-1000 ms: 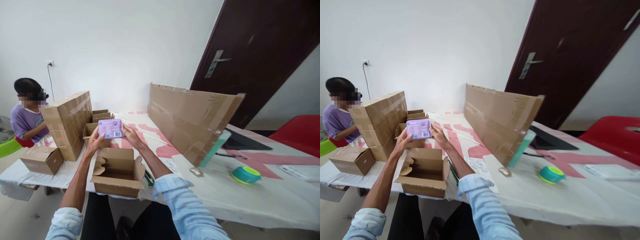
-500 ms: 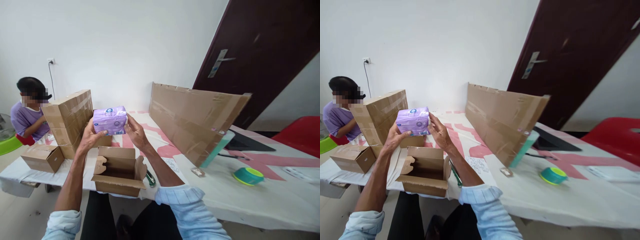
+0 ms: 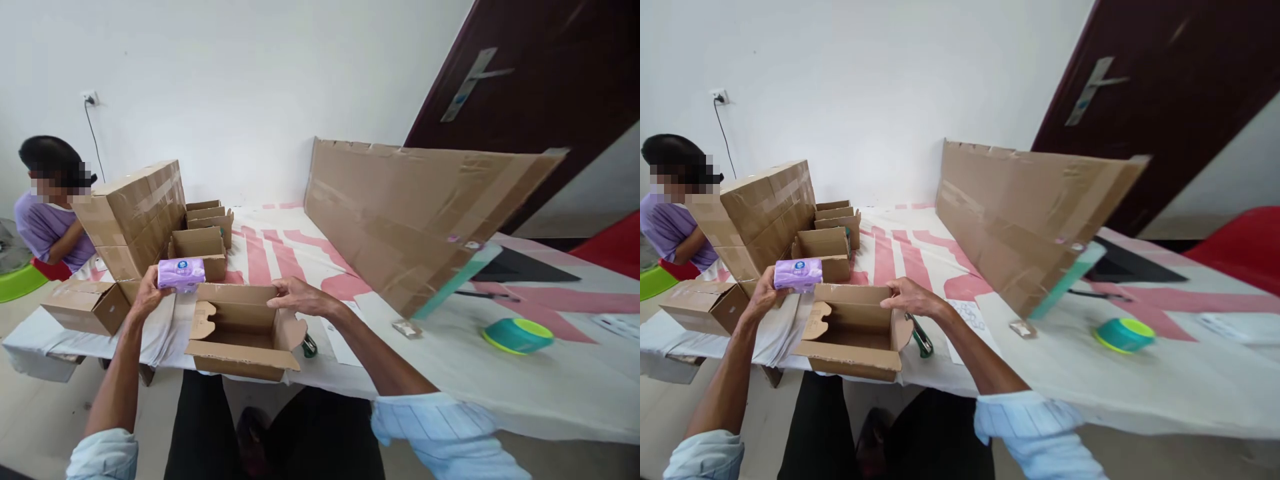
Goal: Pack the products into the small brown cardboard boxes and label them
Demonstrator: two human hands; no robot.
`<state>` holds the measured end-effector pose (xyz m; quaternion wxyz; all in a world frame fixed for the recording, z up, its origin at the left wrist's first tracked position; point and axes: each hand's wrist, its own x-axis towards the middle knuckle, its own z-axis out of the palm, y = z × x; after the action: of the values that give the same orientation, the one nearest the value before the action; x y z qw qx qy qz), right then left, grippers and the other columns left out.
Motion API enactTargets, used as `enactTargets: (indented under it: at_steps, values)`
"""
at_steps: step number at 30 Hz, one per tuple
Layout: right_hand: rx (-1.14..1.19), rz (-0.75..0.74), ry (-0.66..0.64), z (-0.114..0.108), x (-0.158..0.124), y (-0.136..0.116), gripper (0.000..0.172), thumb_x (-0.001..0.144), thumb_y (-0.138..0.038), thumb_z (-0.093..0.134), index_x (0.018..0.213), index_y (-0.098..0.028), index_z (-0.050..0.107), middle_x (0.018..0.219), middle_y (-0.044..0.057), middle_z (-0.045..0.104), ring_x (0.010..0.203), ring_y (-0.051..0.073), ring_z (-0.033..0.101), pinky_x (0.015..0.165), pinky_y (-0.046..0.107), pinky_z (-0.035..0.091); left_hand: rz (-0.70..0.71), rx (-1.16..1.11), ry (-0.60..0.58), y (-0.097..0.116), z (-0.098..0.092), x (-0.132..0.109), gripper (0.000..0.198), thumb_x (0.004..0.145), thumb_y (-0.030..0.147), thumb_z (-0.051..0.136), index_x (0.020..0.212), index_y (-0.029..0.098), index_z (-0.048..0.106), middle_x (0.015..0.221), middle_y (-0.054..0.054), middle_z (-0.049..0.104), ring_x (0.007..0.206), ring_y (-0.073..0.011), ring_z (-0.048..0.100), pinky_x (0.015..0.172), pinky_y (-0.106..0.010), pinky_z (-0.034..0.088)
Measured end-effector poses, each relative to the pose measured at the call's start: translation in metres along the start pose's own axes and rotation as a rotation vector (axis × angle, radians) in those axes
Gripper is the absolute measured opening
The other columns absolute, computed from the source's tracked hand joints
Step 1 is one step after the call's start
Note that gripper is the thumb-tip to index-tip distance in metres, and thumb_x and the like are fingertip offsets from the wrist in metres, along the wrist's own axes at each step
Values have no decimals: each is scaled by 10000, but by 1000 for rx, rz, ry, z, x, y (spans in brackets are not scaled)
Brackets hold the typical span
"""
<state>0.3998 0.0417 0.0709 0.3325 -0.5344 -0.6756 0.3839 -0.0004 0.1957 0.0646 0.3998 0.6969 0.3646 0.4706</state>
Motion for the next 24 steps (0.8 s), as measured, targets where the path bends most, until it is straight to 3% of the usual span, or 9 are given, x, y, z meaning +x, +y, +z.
enactTargets:
  at_steps: [3,6,14,18,24]
  values:
    - [-30,-20,-11,1,1,-4,399,740,-503,724,627,-229,458,646,-47,457,649,138,443,609,286,326,-75,-1,-27,-29,16,5,689,500,286,990,1093,197,650,1043,-48,756,974,-265,702,865,-370,561]
    - [-113,-59,23,3,-1,-9,346,762,-432,621,626,-240,367,657,-50,384,657,132,386,625,294,289,-115,-16,-46,-52,35,15,683,481,309,993,1063,188,657,1013,-52,764,958,-268,709,876,-381,557]
    - [-63,-40,22,4,-15,-20,244,862,-421,613,721,-226,571,697,-17,532,713,176,495,645,302,375,-163,-75,-10,-94,68,51,713,503,378,974,1101,173,645,1054,-88,770,1032,-295,722,967,-435,548]
    - [-90,-20,26,0,-14,-19,241,888,-412,567,732,-229,564,729,-7,545,717,179,487,658,316,368,-170,-60,-2,-102,70,63,643,527,364,964,1079,182,688,1021,-80,762,1036,-296,713,991,-455,547]
    - [-86,2,31,-6,-7,-11,287,917,-435,537,716,-233,507,727,-9,508,705,171,459,661,318,368,-219,-40,-19,-115,81,74,614,572,367,947,1094,205,666,961,-62,761,931,-272,727,903,-427,581]
